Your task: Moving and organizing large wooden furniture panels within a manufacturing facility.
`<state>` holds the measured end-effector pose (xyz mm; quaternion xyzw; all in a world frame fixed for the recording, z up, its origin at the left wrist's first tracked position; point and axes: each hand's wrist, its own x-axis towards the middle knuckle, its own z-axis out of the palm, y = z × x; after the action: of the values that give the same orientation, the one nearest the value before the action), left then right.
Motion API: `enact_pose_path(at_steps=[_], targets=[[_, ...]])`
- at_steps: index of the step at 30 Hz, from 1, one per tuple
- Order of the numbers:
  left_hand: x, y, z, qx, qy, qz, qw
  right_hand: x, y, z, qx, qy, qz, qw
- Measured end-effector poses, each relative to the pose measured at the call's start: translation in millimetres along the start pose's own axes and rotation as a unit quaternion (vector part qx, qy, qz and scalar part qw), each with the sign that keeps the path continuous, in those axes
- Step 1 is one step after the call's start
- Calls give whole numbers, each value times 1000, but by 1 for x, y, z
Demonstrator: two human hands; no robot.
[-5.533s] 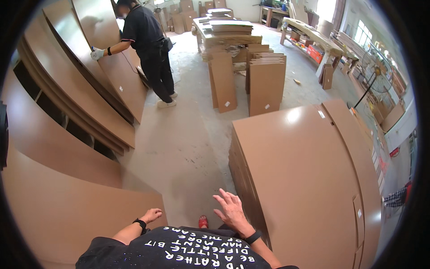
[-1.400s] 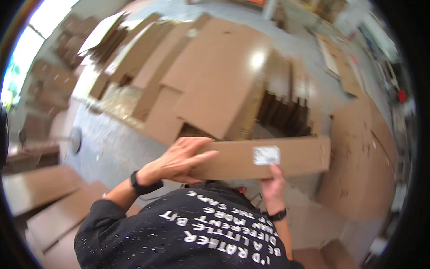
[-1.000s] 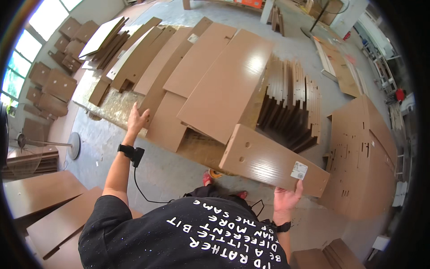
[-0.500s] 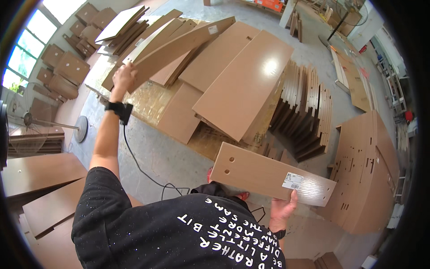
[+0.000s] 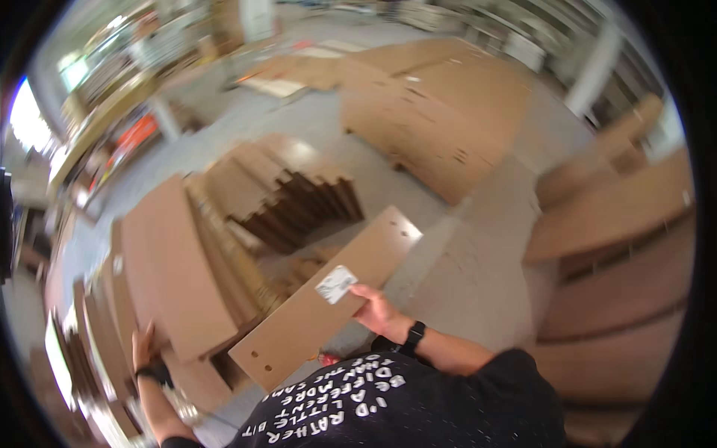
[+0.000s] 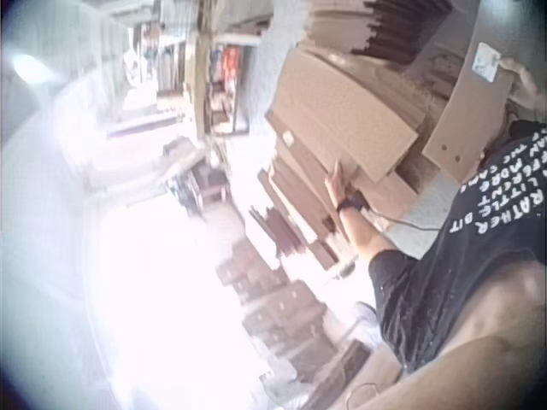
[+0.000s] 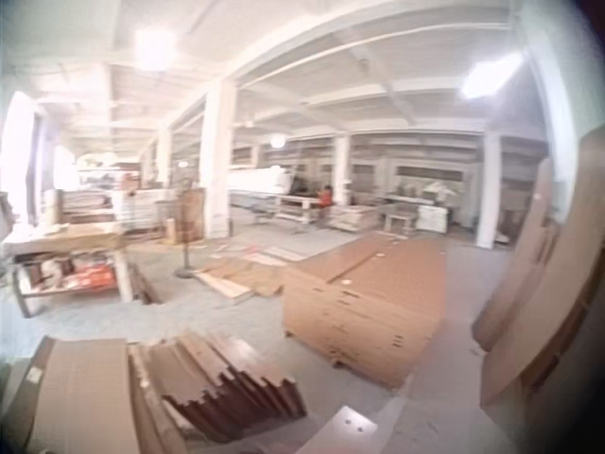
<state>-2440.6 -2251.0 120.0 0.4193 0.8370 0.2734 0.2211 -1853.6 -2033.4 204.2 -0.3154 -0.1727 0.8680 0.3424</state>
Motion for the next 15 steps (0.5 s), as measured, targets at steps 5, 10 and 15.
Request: enact_pose_path(at_steps=[5,10,15], targets=[[-8,52,-38,-163,31,136,977,-35,-7,-16,32,61,-89,994],[15,72,-22,-3,106,276,955,-21,-11,-41,68,61,-70,993],[-3,167,-11,3,129,292,948,-34,-45,-83,87,52,-69,992]])
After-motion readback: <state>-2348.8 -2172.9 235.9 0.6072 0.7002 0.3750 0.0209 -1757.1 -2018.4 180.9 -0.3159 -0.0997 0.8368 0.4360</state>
